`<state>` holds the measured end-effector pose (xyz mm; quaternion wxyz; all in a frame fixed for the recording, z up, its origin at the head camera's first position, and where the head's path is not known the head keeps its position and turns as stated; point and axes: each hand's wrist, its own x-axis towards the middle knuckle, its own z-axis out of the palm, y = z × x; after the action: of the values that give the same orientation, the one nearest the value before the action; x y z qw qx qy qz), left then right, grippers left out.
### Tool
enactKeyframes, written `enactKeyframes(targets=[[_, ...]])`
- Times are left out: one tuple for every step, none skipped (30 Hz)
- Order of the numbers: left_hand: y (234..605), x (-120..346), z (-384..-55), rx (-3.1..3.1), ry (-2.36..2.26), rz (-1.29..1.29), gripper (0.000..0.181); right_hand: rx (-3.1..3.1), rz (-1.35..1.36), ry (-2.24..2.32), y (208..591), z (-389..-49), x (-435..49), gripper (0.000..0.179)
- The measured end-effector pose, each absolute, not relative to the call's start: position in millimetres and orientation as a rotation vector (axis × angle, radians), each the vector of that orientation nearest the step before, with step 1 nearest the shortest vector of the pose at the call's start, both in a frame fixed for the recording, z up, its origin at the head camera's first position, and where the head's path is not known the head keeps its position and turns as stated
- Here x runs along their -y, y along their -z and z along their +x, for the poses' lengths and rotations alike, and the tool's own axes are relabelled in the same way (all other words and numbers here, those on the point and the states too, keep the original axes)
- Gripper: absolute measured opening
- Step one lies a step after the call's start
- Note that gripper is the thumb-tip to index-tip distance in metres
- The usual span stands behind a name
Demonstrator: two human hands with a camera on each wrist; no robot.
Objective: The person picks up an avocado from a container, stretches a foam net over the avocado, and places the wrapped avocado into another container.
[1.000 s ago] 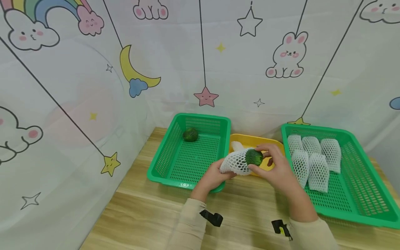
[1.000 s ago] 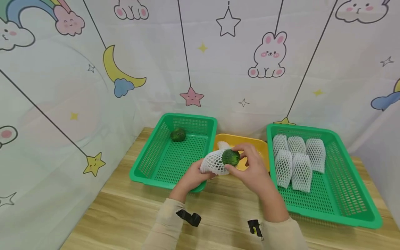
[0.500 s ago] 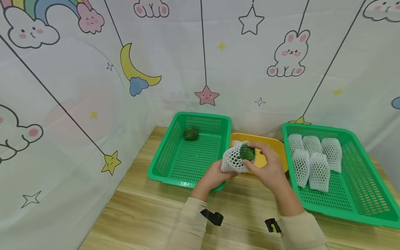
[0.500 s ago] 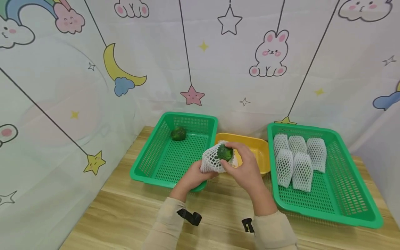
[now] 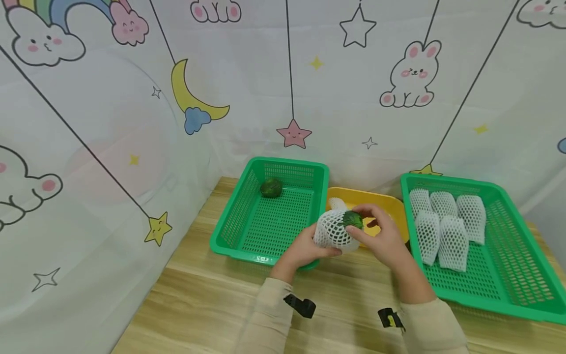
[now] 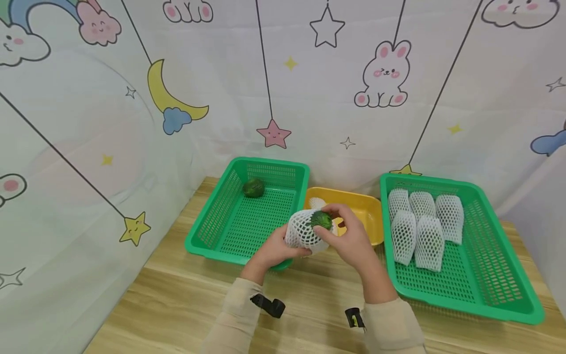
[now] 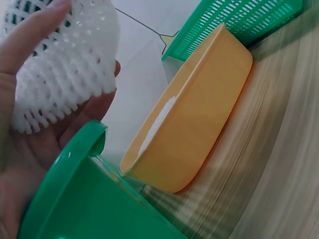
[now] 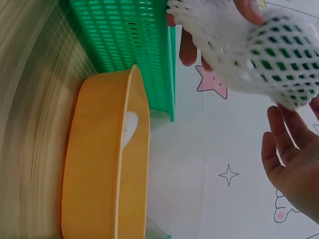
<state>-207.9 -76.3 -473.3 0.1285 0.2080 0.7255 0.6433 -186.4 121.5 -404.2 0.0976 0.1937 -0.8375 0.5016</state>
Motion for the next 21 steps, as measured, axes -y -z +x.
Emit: enactKeyframes(targets=[[472.9, 76.3, -208.4, -2.079, -1.894, 0.627, 0.067, 2.516, 0.573, -1.481, 403.2, -187.9, -121.7, 0.035], [472.7, 76.5, -208.8, -2.051, -1.915, 0.645, 0.071, 2.540, 0.574, -1.485, 402.6, -189.5, -122.0, 0.034], [472.5, 76.9, -209.1, -2.021, -1.941, 0.656, 0.077, 2.560, 0.568, -1.486, 401.6, -190.6, -122.0, 0.033], [472.1, 77.4, -209.2, -1.995, -1.967, 0.666, 0.082, 2.576, 0.561, -1.480, 401.0, -192.2, -121.8, 0.032], [472.1, 78.1, -209.2, -1.976, -1.986, 0.676, 0.086, 2.586, 0.551, -1.473, 400.6, -193.5, -121.3, 0.032], [471.9, 78.9, -209.0, -1.952, -2.002, 0.688, 0.088, 2.594, 0.539, -1.461, 400.2, -194.4, -120.4, 0.032], [471.7, 79.9, -208.5, -1.936, -2.016, 0.690, 0.087, 2.597, 0.522, -1.447, 400.2, -195.5, -119.0, 0.032], [470.9, 81.1, -207.6, -1.924, -2.021, 0.690, 0.086, 2.596, 0.500, -1.436, 400.3, -196.3, -117.2, 0.032], [470.0, 82.0, -206.8, -1.913, -2.029, 0.695, 0.084, 2.587, 0.477, -1.431, 400.6, -196.9, -115.0, 0.033], [466.8, 83.1, -204.9, -1.913, -2.032, 0.705, 0.081, 2.575, 0.461, -1.431, 401.9, -198.3, -112.6, 0.034], [464.2, 83.8, -203.5, -1.914, -2.034, 0.716, 0.077, 2.561, 0.450, -1.445, 402.9, -198.8, -110.0, 0.035], [461.4, 84.6, -202.1, -1.922, -2.032, 0.724, 0.075, 2.548, 0.444, -1.460, 404.1, -199.3, -107.5, 0.035], [458.3, 85.2, -200.6, -1.937, -2.028, 0.730, 0.076, 2.537, 0.439, -1.475, 405.9, -200.0, -104.9, 0.035], [455.5, 85.8, -199.4, -1.943, -2.031, 0.738, 0.076, 2.527, 0.442, -1.492, 407.7, -200.5, -102.6, 0.034], [453.0, 86.3, -198.1, -1.954, -2.037, 0.742, 0.077, 2.516, 0.457, -1.512, 409.5, -201.0, -100.5, 0.032], [451.3, 86.8, -197.2, -1.965, -2.041, 0.735, 0.077, 2.510, 0.480, -1.536, 411.4, -201.4, -98.8, 0.029], [453.8, 87.0, -198.9, -1.961, -2.052, 0.727, 0.076, 2.505, 0.506, -1.561, 413.2, -201.6, -97.6, 0.026], [456.2, 87.2, -200.5, -1.966, -2.056, 0.705, 0.075, 2.507, 0.529, -1.579, 414.3, -201.5, -96.6, 0.025], [459.2, 87.1, -202.3, -1.958, -2.070, 0.680, 0.071, 2.511, 0.545, -1.597, 415.6, -201.6, -96.0, 0.026], [458.9, 87.3, -202.2, -1.952, -2.080, 0.650, 0.067, 2.516, 0.559, -1.608, 416.8, -201.2, -95.6, 0.027], [458.2, 87.5, -202.0, -1.943, -2.088, 0.620, 0.062, 2.531, 0.555, -1.603, 418.2, -201.0, -94.8, 0.029]])
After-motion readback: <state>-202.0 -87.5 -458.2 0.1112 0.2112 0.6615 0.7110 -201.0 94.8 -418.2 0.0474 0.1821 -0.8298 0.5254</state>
